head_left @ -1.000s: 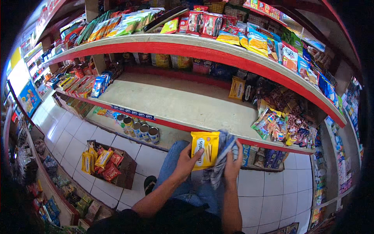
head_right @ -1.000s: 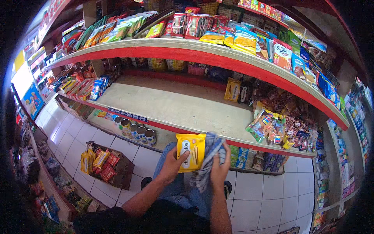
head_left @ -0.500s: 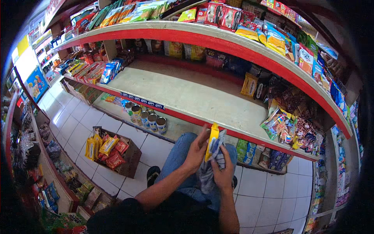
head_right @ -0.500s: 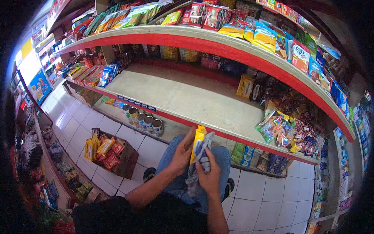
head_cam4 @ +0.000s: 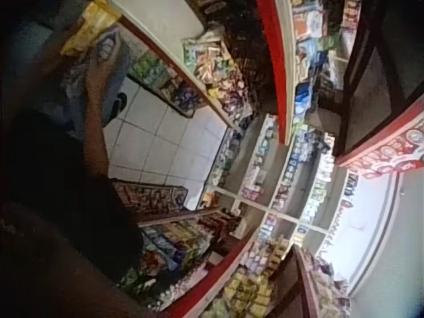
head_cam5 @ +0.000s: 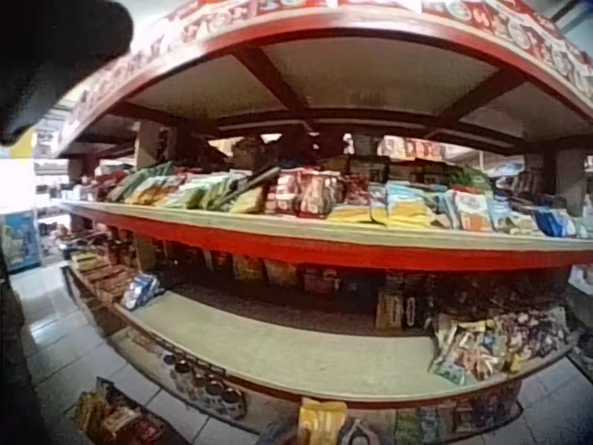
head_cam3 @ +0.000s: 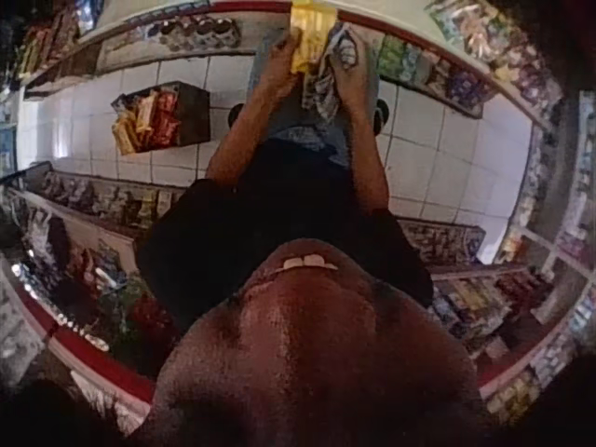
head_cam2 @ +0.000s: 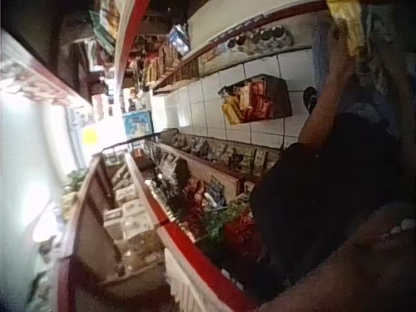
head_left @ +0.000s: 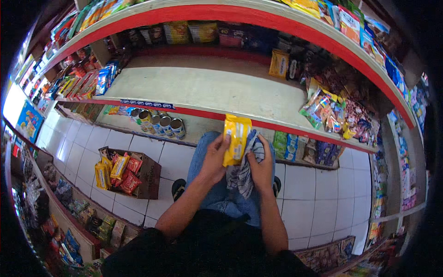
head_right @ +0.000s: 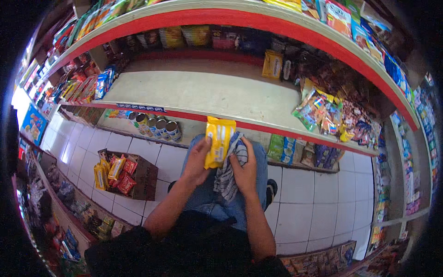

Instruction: Cleaning and organizing snack packages on grocery store shelves using a cloth.

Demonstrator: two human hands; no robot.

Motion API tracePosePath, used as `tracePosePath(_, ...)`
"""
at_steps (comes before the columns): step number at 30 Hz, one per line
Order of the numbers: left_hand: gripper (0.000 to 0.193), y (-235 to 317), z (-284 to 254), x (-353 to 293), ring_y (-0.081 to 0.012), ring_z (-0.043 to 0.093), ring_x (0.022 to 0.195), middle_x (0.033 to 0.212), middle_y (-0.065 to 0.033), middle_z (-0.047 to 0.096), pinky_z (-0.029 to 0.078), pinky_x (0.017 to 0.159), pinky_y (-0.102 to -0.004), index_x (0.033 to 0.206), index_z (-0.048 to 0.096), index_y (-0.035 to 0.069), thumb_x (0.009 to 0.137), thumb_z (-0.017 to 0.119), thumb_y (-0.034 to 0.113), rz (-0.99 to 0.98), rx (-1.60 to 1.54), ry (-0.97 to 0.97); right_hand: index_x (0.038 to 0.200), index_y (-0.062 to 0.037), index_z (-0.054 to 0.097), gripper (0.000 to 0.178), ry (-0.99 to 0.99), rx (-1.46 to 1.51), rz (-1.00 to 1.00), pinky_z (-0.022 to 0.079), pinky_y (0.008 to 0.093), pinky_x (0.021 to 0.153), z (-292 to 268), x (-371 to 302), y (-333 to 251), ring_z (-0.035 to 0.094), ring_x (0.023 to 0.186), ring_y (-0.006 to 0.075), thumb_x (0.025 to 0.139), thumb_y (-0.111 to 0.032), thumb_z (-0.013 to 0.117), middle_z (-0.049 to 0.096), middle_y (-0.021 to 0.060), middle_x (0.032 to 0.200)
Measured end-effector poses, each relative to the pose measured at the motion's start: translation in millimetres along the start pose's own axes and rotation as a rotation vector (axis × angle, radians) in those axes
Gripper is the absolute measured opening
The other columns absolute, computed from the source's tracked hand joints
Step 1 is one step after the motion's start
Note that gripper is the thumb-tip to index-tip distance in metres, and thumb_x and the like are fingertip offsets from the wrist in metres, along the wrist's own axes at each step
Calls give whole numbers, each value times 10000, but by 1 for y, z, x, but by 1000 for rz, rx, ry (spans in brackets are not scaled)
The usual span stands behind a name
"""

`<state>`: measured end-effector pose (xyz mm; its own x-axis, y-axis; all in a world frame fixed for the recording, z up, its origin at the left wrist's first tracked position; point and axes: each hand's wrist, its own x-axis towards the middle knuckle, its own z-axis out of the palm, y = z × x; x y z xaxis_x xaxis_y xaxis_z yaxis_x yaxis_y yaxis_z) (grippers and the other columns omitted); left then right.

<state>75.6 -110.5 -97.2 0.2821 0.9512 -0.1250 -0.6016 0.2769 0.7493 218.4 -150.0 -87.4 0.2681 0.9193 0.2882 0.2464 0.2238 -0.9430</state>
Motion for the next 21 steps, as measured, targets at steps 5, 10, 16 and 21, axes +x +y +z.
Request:
tracePosePath(5, 456, 6, -9, 13, -194, 616, 1086, 1232, -106, 596, 525, 906, -320, 1387, 437, 19, 982, 564, 187, 25, 59, 38, 1326, -35, 487, 518, 43, -8, -15, 410, 348, 1006, -10, -1, 7, 540, 1157, 228, 835, -12, 653, 572, 144, 1240)
tracePosePath(10, 594, -18, 2, 16, -223, 595, 1118, 1235, -120, 586, 517, 913, -355, 1351, 464, 76, 994, 384, 545, 326, 229, 83, 1325, -58, 498, 546, 31, -39, -79, 429, 356, 986, 1, -11, -13, 574, 1137, 251, 811, -21, 678, 590, 162, 1234)
tracePosePath(16, 839, -12, -7, 9, -275, 599, 1099, 1212, -126, 598, 495, 954, -423, 1362, 461, 87, 896, 258, 755, -143, -19, -33, 1335, -116, 514, 643, -246, -224, -299, 390, 413, 1070, 5, -27, -15, 530, 1250, 336, 732, -17, 715, 578, 180, 1299)
tracePosePath(21, 832, 0, -15, 21, -253, 614, 1092, 1208, -119, 607, 509, 933, -399, 1343, 473, 83, 904, 228, 745, -149, -188, -53, 1280, -101, 562, 606, -492, -205, -245, 372, 407, 1097, -23, -23, -11, 513, 1268, 299, 705, 3, 720, 573, 149, 1314)
